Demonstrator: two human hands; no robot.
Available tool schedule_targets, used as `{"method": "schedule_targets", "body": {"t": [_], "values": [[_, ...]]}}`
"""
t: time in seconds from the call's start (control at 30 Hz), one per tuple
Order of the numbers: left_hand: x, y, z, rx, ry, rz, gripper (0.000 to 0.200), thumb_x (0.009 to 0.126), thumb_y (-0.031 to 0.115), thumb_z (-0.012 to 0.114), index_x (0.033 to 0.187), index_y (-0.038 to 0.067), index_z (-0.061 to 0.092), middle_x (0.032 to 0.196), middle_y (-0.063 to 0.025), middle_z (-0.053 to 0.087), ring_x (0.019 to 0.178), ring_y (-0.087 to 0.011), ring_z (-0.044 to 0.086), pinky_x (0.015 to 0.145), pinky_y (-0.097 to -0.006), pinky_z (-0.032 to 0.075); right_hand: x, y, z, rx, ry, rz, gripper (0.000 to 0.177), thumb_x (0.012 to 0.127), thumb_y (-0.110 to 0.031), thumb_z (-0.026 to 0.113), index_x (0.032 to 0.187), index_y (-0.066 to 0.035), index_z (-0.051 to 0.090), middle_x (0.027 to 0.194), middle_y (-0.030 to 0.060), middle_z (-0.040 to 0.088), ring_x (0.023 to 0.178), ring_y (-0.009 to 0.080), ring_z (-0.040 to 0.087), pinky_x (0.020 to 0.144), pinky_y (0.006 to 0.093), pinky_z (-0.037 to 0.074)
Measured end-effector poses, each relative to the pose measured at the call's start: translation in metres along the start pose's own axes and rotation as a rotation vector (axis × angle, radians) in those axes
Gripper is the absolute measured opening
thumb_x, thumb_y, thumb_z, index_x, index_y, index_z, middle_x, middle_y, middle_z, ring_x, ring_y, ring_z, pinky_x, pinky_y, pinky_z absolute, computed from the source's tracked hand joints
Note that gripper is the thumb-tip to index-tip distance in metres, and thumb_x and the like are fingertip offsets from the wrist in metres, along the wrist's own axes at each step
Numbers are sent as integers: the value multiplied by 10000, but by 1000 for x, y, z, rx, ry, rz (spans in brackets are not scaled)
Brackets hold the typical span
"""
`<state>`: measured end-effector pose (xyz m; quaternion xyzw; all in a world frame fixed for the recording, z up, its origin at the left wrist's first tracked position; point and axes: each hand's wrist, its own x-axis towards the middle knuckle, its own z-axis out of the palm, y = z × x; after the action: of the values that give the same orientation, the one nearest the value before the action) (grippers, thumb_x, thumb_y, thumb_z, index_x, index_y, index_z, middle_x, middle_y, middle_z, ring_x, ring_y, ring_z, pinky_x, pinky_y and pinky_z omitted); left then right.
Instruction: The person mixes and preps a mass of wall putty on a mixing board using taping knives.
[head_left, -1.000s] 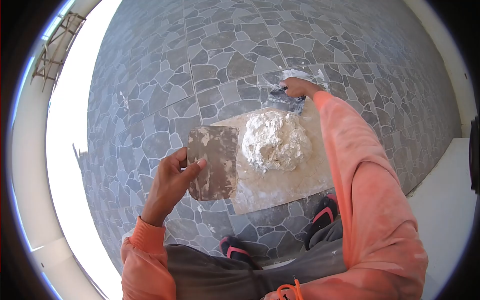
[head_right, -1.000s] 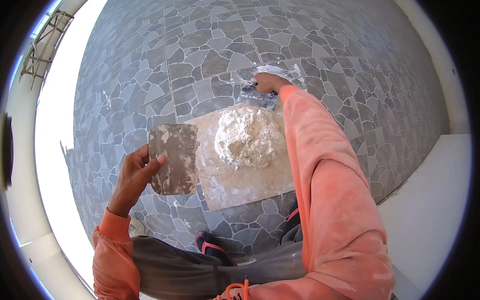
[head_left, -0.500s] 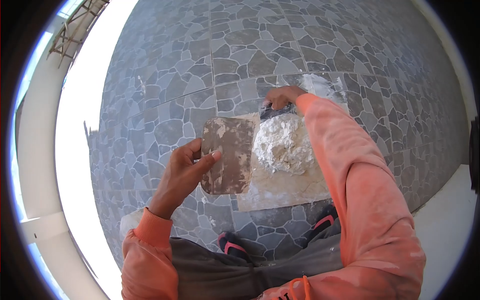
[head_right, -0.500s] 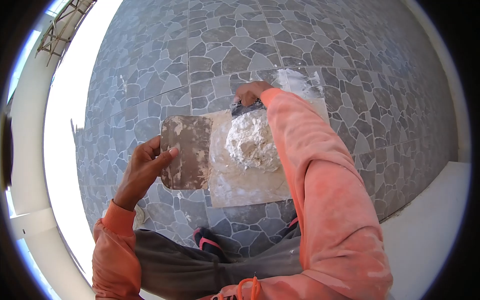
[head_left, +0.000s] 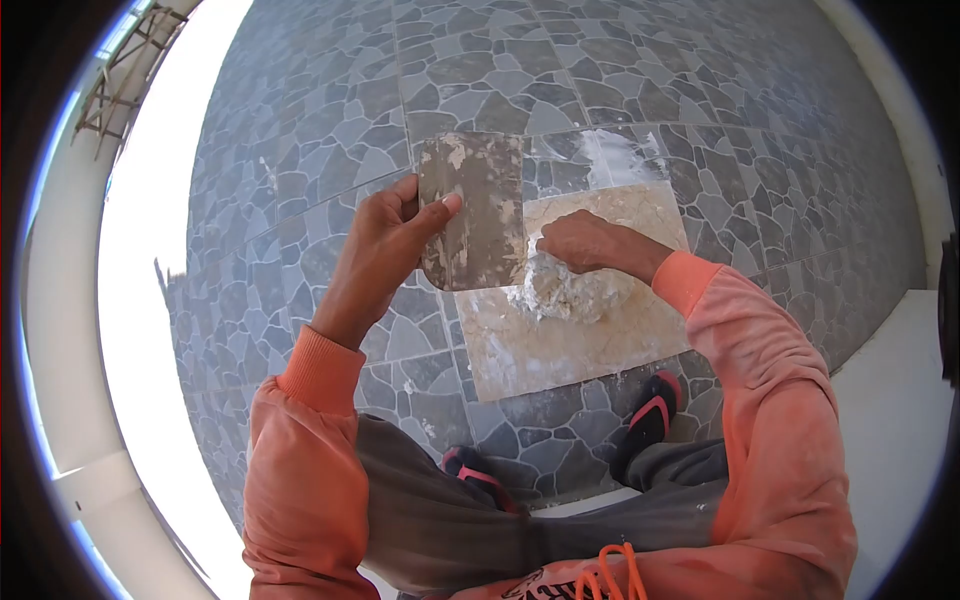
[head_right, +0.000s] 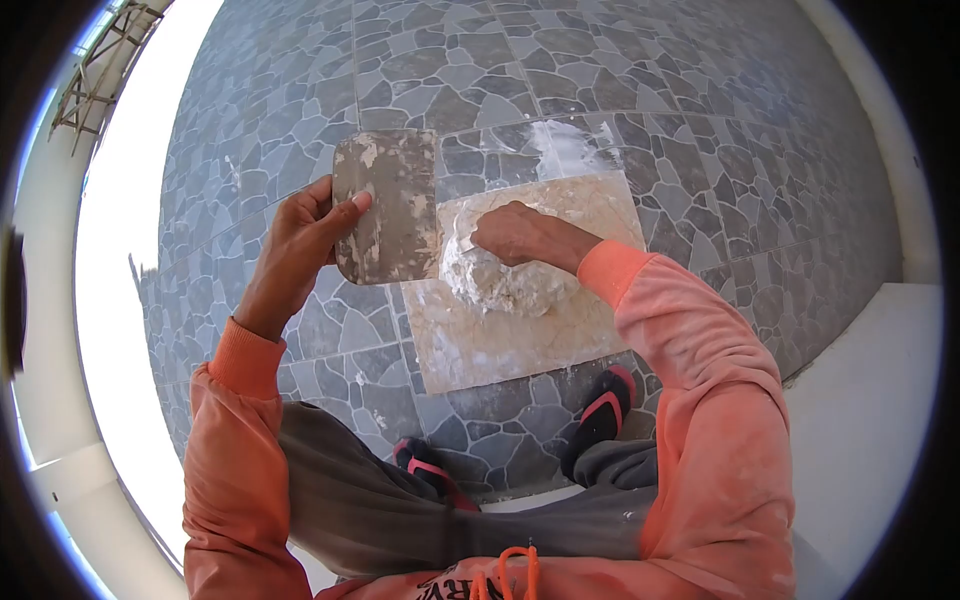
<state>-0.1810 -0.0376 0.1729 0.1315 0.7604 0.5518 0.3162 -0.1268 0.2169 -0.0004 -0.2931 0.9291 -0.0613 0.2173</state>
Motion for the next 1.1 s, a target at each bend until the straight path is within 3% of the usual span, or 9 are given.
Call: {"method": "schedule_targets", "body": {"t": [0.23, 0.37, 0.5, 0.63, 0.77, 0.87, 0.93, 1.07, 1.1], "values": [[21, 21, 18, -78, -17, 118, 308, 960, 257, 628, 1133, 2, 632, 886, -28, 675, 722, -66, 634, 624, -226, 509, -51, -94, 63, -211, 256, 134, 196, 830, -104, 585, 952, 28, 662, 990, 180, 633, 874, 339, 661, 691, 450, 543], [26, 32, 25, -68, -25, 186, 304, 956, 261, 633, 1114, 1, 635, 872, -29, 673, 710, -68, 624, 615, -229, 500, -62, -104, 56, -145, 293, 179, 225, 813, -105, 596, 995, 24, 629, 937, 155, 634, 857, 313, 663, 690, 426, 547], [23, 32, 24, -89, -14, 179, 323, 958, 262, 630, 1138, -6, 631, 890, -40, 683, 719, -71, 627, 622, -231, 503, -72, -49, 6, 307, 296, 506, 304, 771, -70, 595, 1071, -25, 608, 932, 210, 669, 859, 380, 675, 729, 486, 545], [11, 28, 11, 4, 14, 121, 349, 960, 264, 627, 1173, -12, 622, 914, -52, 691, 731, -77, 642, 635, -233, 518, -92, 51, -3, 478, 364, 801, 324, 844, -93, 554, 1153, -7, 599, 1004, 274, 665, 968, 437, 638, 825, 489, 500], [-9, 26, -3, -52, 61, 119, 362, 962, 263, 622, 1194, -15, 616, 936, -54, 695, 755, -82, 660, 659, -238, 538, -113, 137, 57, 622, 458, 854, 431, 816, -52, 544, 1241, -3, 600, 1096, 254, 672, 1019, 380, 651, 900, 406, 482], [-21, 24, -18, -50, 107, 106, 377, 964, 279, 625, 1198, -16, 612, 957, -57, 698, 781, -86, 671, 685, -247, 559, -109, 168, 88, 826, 400, 898, 487, 735, -61, 521, 1208, -13, 626, 1107, 291, 651, 1025, 428, 632, 891, 435, 486], [-26, 20, -24, -34, 147, 110, 378, 966, 289, 623, 1190, -15, 607, 970, -64, 698, 815, -92, 683, 710, -258, 580, -96, 188, 122, 701, 376, 933, 486, 741, -85, 538, 1215, -18, 622, 1113, 283, 654, 1024, 410, 638, 889, 432, 483], [-32, 26, -24, -82, 191, 53, 316, 953, 195, 621, 1150, -51, 629, 949, -74, 700, 817, -94, 642, 744, -255, 513, -67, 171, 118, 743, 324, 850, 473, 758, -115, 547, 1217, -30, 622, 1120, 266, 659, 1036, 387, 639, 892, 419, 483], [-31, 26, -24, -82, 194, 49, 316, 953, 195, 620, 1150, -52, 629, 947, -74, 699, 816, -93, 640, 739, -255, 511, -58, 172, 120, 736, 305, 761, 447, 769, -97, 546, 1201, -17, 624, 1084, 231, 673, 1000, 328, 638, 879, 395, 482]]}}
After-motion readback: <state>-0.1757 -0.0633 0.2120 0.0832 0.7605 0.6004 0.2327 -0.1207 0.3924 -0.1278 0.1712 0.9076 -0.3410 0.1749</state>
